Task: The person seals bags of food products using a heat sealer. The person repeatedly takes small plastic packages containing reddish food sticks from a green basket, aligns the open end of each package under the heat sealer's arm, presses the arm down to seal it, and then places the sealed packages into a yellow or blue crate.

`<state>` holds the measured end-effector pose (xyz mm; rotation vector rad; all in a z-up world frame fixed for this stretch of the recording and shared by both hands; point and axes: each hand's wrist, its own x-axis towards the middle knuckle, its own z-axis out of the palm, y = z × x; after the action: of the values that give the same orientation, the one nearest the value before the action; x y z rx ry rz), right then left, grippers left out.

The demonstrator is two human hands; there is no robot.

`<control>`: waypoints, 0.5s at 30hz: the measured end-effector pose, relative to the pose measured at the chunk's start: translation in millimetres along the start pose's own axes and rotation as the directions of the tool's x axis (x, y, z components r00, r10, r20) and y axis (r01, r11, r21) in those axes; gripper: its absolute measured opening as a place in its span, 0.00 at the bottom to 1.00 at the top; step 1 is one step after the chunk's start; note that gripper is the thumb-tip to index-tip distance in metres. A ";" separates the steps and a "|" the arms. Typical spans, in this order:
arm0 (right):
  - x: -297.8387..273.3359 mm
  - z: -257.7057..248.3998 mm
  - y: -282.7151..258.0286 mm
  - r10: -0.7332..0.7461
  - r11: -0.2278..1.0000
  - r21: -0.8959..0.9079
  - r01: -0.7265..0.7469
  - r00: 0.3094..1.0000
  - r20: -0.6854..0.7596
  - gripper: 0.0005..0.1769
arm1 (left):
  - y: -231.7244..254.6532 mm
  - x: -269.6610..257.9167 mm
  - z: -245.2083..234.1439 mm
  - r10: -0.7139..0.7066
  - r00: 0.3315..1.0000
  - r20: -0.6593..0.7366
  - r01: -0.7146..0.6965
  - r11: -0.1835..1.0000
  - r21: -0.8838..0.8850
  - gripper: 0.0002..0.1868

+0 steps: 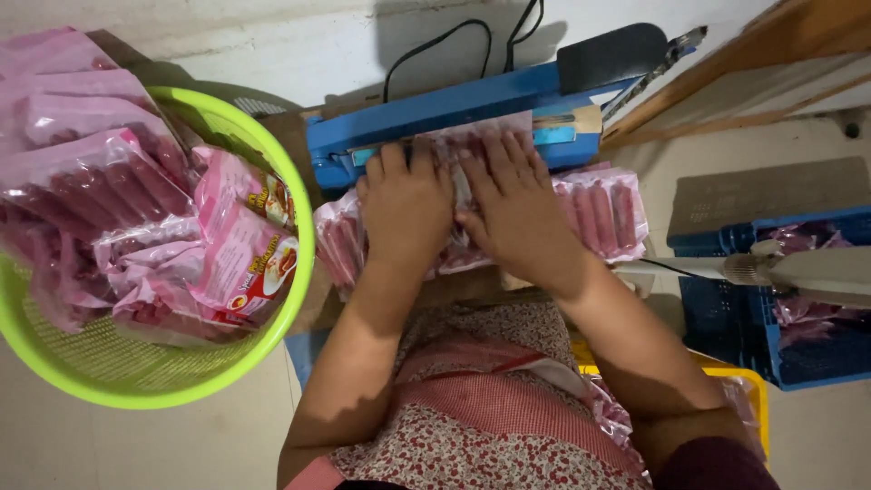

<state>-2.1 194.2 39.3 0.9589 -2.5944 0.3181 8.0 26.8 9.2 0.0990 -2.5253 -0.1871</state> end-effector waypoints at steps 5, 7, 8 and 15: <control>-3.4 1.7 -8.4 0.073 0.997 0.024 -0.077 0.985 0.154 0.44 | -6.9 -0.5 -15.8 0.027 0.999 -0.043 -0.030 0.997 -0.069 0.19; -6.4 9.1 -7.2 0.077 0.996 0.030 -0.083 0.987 0.143 0.42 | -11.5 -4.6 -22.1 0.080 0.993 -0.088 -0.091 0.988 -0.123 0.18; -6.1 7.4 -6.8 0.077 0.996 0.031 -0.082 0.987 0.143 0.42 | -12.9 -5.8 -28.7 0.079 0.993 -0.087 -0.090 0.988 -0.122 0.18; 0.3 -48.9 13.7 0.040 0.997 -0.062 -0.043 0.998 -0.058 0.40 | -25.6 -16.3 -71.0 0.108 0.991 -0.077 -0.125 0.956 -0.264 0.11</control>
<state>0.8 220.2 82.8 0.8630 -2.5595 0.2677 62.8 -4.6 53.7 -0.1498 -2.4098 -0.4691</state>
